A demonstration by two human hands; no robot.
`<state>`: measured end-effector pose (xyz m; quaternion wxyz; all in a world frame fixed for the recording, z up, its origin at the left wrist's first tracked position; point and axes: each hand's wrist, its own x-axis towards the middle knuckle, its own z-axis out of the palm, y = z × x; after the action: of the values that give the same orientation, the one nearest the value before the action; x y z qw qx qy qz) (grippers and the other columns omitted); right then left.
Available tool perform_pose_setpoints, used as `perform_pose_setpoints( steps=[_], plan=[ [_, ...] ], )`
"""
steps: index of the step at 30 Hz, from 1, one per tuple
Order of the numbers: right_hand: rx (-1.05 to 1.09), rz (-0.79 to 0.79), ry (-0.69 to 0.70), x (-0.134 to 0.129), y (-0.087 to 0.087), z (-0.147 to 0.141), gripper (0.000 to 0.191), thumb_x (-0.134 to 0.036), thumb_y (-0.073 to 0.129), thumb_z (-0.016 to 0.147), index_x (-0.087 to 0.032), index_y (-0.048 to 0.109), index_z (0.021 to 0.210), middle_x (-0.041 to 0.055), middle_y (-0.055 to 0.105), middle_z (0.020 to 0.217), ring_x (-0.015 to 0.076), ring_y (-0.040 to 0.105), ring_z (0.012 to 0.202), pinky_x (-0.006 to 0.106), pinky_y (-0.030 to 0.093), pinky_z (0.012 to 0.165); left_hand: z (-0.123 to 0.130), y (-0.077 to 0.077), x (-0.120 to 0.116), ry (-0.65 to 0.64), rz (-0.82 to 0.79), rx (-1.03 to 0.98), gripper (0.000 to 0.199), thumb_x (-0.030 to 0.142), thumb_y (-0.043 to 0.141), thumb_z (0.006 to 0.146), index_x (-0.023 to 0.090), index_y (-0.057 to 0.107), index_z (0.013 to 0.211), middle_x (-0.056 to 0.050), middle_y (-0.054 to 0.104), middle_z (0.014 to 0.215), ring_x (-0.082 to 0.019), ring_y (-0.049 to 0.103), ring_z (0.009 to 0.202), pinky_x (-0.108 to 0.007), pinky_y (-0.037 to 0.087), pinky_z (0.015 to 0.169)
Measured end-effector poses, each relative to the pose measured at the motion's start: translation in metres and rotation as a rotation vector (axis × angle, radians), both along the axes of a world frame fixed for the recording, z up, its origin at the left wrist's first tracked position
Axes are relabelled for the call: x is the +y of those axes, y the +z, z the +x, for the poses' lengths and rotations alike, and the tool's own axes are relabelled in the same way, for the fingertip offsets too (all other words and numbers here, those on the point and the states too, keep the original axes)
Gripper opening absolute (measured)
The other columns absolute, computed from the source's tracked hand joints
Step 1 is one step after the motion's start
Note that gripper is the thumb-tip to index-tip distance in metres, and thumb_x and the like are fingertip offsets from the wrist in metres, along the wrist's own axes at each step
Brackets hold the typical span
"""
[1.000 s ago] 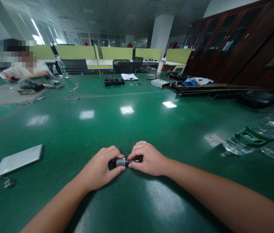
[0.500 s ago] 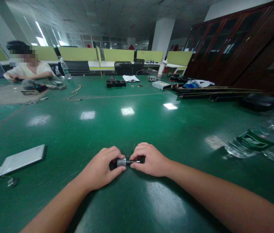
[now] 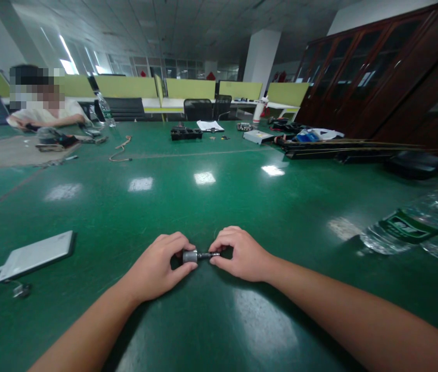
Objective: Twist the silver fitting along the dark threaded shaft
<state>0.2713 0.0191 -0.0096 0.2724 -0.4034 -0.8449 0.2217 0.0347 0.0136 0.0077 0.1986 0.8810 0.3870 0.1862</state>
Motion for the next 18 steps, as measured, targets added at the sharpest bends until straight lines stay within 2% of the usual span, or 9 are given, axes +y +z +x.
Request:
perform_pose_setpoints(
  steps=[10,15,18],
  plan=[
    [-0.004,-0.006,-0.066,0.002,-0.002,0.004,0.008,-0.018,0.076,0.071,-0.02,0.07,0.076,-0.0026,0.065,0.069,0.0134,0.058,0.07,0.033,0.039,0.08,-0.007,-0.006,0.003,0.051,-0.016,-0.004,0.019,0.03,0.06,0.088,0.02,0.06,0.103,-0.004,0.065,0.098,-0.022,0.059,0.092,-0.037,0.046,0.084],
    [0.009,-0.04,-0.205,0.01,-0.004,0.011,0.006,-0.015,0.071,0.071,-0.019,0.07,0.075,-0.0008,0.066,0.07,0.0138,0.057,0.068,0.029,0.041,0.069,-0.01,-0.006,0.005,0.093,-0.036,-0.005,0.018,0.032,0.059,0.088,0.02,0.06,0.102,-0.005,0.065,0.097,-0.022,0.06,0.089,-0.036,0.047,0.081],
    [0.01,-0.052,-0.196,0.009,-0.003,0.01,0.005,-0.016,0.072,0.071,-0.019,0.07,0.074,-0.0011,0.066,0.069,0.0137,0.057,0.068,0.029,0.041,0.069,-0.01,-0.006,0.006,0.109,-0.041,-0.01,0.019,0.033,0.059,0.088,0.02,0.06,0.102,-0.005,0.066,0.096,-0.022,0.061,0.088,-0.036,0.048,0.079]
  ],
)
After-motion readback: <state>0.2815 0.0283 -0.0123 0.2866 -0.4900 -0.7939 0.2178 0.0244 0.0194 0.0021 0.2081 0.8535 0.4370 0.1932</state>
